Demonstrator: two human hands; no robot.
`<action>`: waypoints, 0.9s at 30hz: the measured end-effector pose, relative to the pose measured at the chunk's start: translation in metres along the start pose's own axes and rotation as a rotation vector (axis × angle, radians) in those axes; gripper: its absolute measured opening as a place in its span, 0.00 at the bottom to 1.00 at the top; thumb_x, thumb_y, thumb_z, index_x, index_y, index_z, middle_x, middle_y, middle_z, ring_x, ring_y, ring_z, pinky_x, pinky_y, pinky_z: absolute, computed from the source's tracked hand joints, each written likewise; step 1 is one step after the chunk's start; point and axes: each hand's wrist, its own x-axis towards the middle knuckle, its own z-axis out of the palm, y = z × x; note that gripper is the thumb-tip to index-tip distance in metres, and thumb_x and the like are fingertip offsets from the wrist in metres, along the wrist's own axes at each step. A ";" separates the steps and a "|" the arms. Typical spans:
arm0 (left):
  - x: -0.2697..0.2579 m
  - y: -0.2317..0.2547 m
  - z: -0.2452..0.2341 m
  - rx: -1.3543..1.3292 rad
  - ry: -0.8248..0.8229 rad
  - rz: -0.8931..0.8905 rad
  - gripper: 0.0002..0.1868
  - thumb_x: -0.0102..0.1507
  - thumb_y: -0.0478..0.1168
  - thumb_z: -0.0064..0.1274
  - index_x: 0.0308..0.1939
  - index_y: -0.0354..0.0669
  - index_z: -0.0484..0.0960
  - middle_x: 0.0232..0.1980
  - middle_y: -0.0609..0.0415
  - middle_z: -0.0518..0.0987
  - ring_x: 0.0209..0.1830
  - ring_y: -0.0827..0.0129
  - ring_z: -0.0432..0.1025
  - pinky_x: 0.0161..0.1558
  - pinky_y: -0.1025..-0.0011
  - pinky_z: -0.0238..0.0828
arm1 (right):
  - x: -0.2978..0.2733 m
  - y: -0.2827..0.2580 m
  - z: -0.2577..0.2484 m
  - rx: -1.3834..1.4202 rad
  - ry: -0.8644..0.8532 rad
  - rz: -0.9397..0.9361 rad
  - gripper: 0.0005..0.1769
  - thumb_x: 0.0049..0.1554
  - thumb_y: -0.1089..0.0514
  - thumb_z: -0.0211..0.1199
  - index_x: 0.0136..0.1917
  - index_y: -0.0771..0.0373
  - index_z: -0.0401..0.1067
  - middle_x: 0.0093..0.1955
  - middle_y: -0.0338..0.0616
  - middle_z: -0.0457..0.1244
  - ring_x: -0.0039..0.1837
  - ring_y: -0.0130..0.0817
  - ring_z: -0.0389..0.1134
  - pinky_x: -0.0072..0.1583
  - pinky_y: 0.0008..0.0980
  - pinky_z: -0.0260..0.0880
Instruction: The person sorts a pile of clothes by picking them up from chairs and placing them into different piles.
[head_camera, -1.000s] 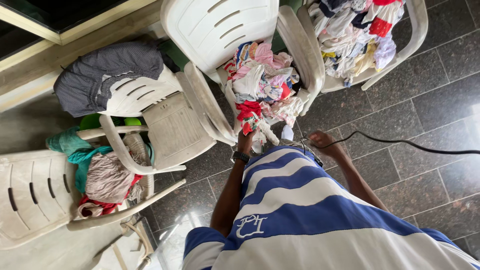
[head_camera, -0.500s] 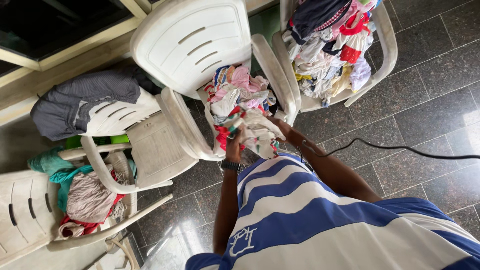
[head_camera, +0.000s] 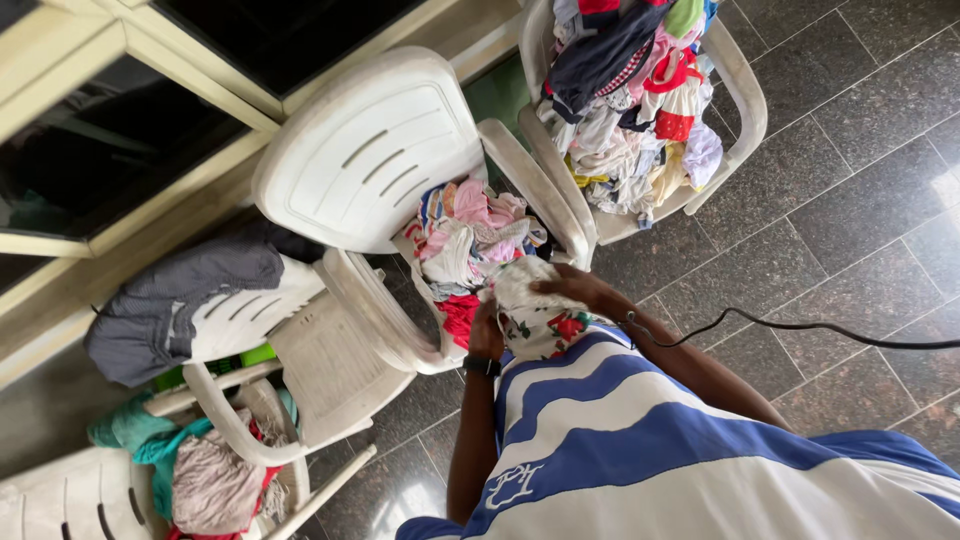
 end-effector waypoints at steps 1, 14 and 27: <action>0.011 0.004 0.005 0.047 0.005 0.028 0.14 0.67 0.43 0.54 0.53 0.41 0.79 0.48 0.54 0.81 0.47 0.69 0.75 0.50 0.69 0.74 | 0.000 0.000 -0.005 0.096 0.021 -0.051 0.45 0.53 0.43 0.71 0.74 0.70 0.62 0.72 0.57 0.63 0.73 0.45 0.63 0.72 0.39 0.59; 0.100 0.042 0.069 0.395 -0.114 0.133 0.19 0.62 0.30 0.55 0.58 0.34 0.76 0.51 0.52 0.82 0.49 0.69 0.78 0.52 0.71 0.75 | -0.010 -0.011 -0.073 0.246 0.416 -0.168 0.39 0.51 0.55 0.72 0.73 0.64 0.65 0.60 0.50 0.69 0.56 0.37 0.71 0.60 0.34 0.72; 0.129 -0.020 0.123 0.525 0.121 0.166 0.13 0.69 0.36 0.62 0.55 0.34 0.80 0.40 0.55 0.79 0.26 0.75 0.61 0.24 0.74 0.52 | 0.017 -0.016 -0.192 0.209 0.346 -0.196 0.34 0.51 0.62 0.71 0.71 0.64 0.67 0.61 0.48 0.67 0.57 0.36 0.70 0.59 0.34 0.72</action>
